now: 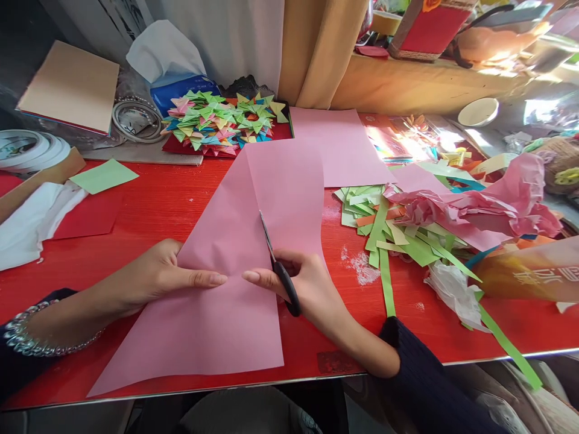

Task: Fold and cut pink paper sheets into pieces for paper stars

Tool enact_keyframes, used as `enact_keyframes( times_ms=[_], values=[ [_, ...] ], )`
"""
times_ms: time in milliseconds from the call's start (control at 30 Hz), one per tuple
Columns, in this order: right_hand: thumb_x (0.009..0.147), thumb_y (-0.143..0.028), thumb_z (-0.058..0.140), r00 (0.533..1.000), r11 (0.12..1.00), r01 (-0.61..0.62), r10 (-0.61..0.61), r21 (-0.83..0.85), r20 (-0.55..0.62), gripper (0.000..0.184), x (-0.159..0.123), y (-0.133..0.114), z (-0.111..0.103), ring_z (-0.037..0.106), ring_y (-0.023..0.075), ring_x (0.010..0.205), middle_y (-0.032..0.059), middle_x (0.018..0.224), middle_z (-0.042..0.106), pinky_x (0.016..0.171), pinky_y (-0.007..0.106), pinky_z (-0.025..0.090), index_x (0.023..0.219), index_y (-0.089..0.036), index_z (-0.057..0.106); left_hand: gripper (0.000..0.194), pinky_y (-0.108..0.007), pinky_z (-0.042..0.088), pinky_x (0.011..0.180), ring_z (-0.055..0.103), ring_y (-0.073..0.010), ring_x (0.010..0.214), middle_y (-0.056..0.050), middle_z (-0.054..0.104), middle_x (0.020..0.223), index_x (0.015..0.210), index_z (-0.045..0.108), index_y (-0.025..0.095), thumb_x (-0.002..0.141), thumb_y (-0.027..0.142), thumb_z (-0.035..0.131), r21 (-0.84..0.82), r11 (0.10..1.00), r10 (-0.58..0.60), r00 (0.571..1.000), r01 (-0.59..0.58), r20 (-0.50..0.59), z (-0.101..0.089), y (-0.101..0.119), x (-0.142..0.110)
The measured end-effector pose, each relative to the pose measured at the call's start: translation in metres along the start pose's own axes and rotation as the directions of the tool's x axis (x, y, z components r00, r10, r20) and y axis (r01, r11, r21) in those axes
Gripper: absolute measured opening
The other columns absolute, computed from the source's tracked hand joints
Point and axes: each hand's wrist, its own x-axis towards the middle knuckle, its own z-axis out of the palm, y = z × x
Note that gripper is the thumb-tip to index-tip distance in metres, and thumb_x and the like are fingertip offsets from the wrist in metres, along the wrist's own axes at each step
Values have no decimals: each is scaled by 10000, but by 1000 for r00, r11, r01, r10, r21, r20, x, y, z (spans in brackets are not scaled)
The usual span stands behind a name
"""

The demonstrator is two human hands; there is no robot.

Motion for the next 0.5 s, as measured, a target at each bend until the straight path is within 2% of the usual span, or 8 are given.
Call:
enact_keyframes(
  times_ms=[267, 500],
  values=[
    [662, -484, 773, 1000, 999, -1, 1, 47, -1, 513, 2, 0, 0, 262, 51, 473, -72, 536, 275, 405, 208, 188, 562, -184, 368, 125, -180, 556, 542, 700, -174, 664, 14, 742, 749, 771, 725, 207, 656, 202, 774, -15, 1000, -7, 1000, 7, 13, 2, 1, -2],
    [674, -460, 772, 1000, 998, 6, -6, 61, -10, 488, 3, 0, -1, 233, 51, 470, -75, 527, 277, 405, 213, 170, 558, -184, 386, 141, -195, 557, 548, 702, -190, 679, 2, 742, 755, 790, 723, 197, 662, 229, 774, 5, 1000, -18, 1000, 18, 16, 1, -2, 1]
  ],
)
